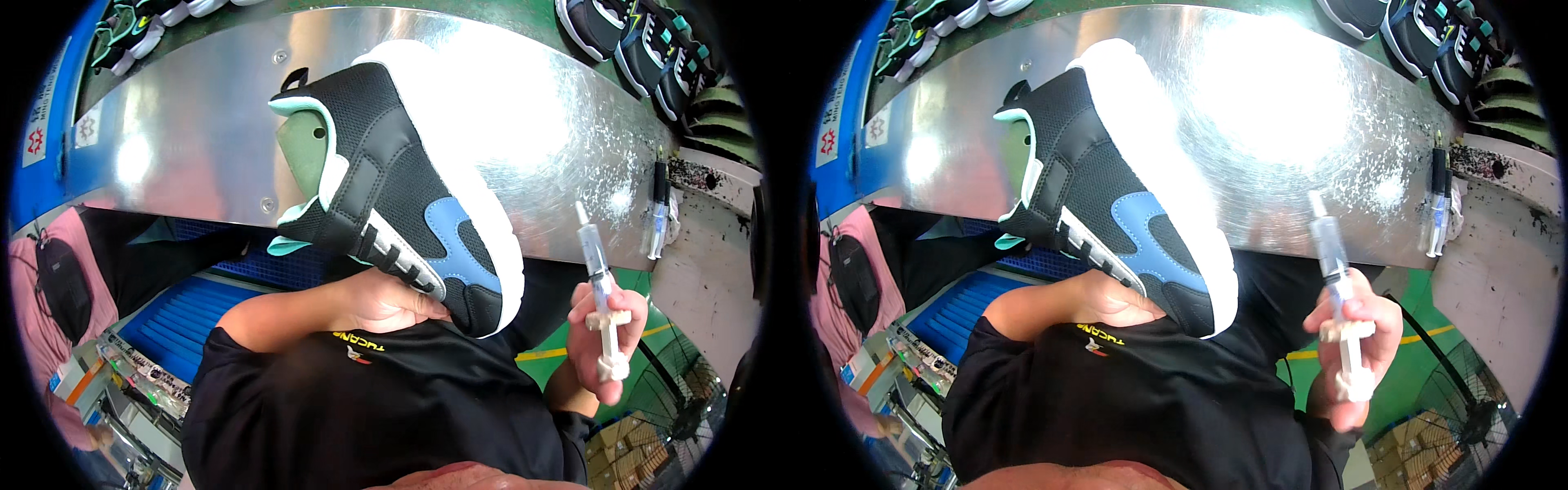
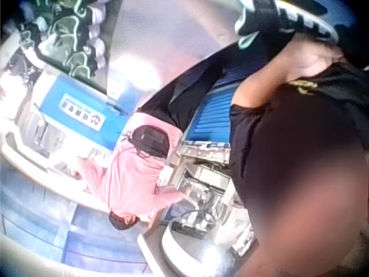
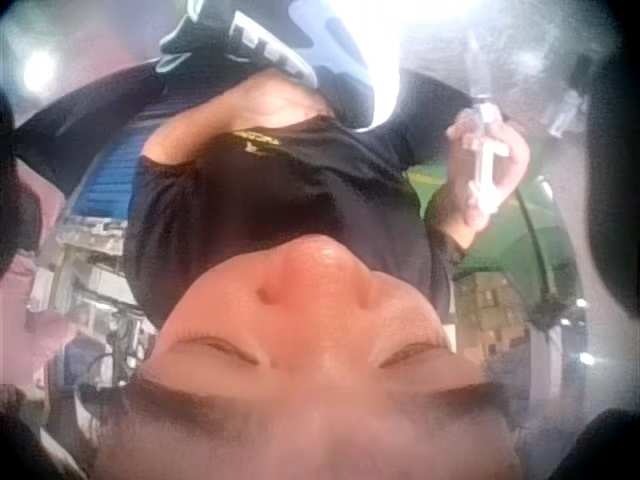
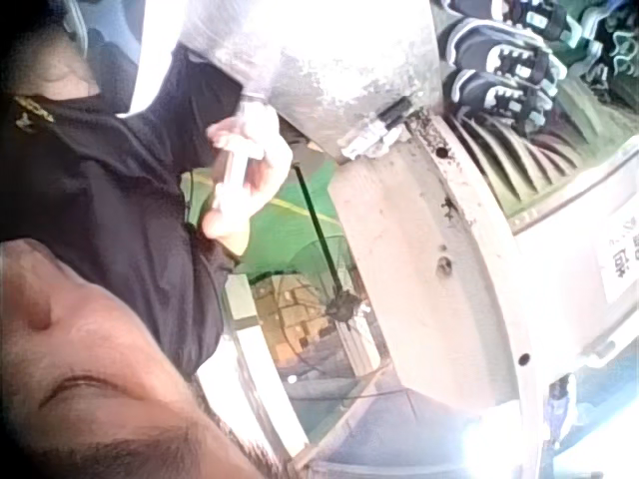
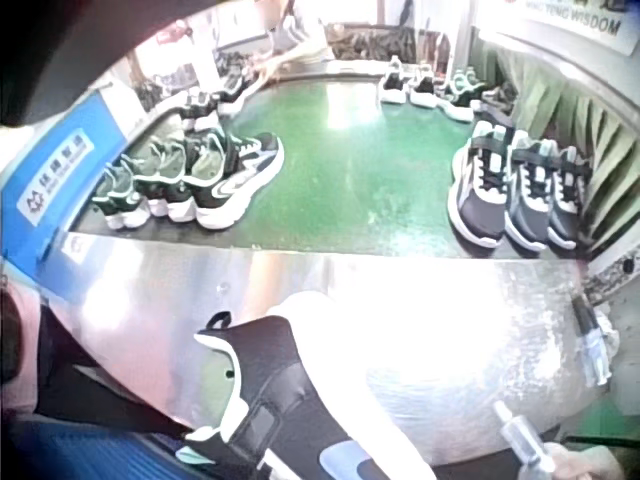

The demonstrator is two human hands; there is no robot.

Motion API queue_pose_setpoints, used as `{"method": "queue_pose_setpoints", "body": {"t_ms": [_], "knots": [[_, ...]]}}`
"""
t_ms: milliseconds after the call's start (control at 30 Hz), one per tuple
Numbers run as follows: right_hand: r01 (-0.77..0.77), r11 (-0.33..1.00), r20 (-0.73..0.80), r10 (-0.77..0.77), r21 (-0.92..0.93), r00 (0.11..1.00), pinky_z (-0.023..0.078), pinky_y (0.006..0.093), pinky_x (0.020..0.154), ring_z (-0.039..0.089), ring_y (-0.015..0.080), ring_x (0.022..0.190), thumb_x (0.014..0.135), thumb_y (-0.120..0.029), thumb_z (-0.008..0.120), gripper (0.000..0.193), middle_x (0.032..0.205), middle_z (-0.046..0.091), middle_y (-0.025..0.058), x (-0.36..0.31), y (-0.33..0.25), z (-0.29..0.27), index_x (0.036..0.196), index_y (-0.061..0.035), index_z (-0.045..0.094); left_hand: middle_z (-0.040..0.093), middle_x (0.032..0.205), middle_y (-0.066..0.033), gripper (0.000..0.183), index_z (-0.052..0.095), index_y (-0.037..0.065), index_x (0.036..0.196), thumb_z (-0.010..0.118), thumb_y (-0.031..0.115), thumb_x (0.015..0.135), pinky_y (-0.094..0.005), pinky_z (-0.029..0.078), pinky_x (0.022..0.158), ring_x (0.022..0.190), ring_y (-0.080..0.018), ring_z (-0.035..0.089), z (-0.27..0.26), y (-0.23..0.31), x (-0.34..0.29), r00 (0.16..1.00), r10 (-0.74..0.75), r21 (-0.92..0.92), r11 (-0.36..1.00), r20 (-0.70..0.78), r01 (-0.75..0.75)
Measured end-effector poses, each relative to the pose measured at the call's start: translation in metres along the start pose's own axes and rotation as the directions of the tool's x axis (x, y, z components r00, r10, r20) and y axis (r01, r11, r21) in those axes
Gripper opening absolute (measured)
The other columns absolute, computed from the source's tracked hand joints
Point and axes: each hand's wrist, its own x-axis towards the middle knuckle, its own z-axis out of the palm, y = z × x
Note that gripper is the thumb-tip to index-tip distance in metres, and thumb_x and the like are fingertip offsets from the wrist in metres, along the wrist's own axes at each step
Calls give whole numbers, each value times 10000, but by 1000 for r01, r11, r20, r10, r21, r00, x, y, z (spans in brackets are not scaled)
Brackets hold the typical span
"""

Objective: The person repeatedly picks up black and teal sneakers from a metal table, inserts a syringe needle into the shoe's sole, and injects a clear liquid. After each injection, the shoe is placed back on the table. The process is repeated for multiple shoes in a factory setting.

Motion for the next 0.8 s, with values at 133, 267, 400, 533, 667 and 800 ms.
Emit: {"method": "queue_pose_setpoints", "body": {"t_ms": [133,267,400,533,667,800], "knots": [[-105,956,189,54,274,981,262,294,596,395,152,725,604,-687,714,777,711,589,54,37,-13,26,1103,-148,462,602,1162,-113,300,544,-24,1173,552,3,874,-332,421,975,1103,-217,555,-6,4,-7,977,-190,-1,982,-93,191],[-153,936,295,55,317,954,279,306,672,387,188,807,648,-695,673,706,704,618,35,63,-12,40,1097,-186,480,626,1116,-101,265,566,-37,1133,550,92,902,-294,426,950,1054,-188,573,-21,-1,-7,958,-285,31,958,-21,285],[-206,924,330,94,322,939,280,313,707,385,188,839,658,-699,659,691,707,622,35,74,-9,43,1104,-205,474,622,1127,-77,292,575,-26,1128,551,173,916,-274,418,949,1037,-160,570,-15,3,-7,961,-266,50,963,75,263],[-236,918,333,124,318,935,277,315,723,384,187,853,668,-711,637,684,722,628,27,77,-7,44,1104,-210,473,607,1161,-50,338,559,-6,1164,534,237,932,-262,407,957,1049,-137,558,-27,-1,-5,837,-546,12,837,-38,547],[-247,920,363,129,303,923,279,327,739,384,186,853,672,-715,631,692,731,630,21,79,-6,46,1110,-203,472,616,1131,-59,326,565,-13,1145,525,232,934,-261,418,929,1012,-142,566,-27,0,-4,778,-612,-43,789,-142,613],[-227,928,353,115,296,929,300,345,783,412,194,851,675,-700,643,703,754,630,42,81,-4,50,1099,-162,487,624,1101,-67,315,570,-19,1126,516,226,936,-261,429,902,975,-146,573,-26,3,-6,765,-616,-52,784,-190,618]]}}
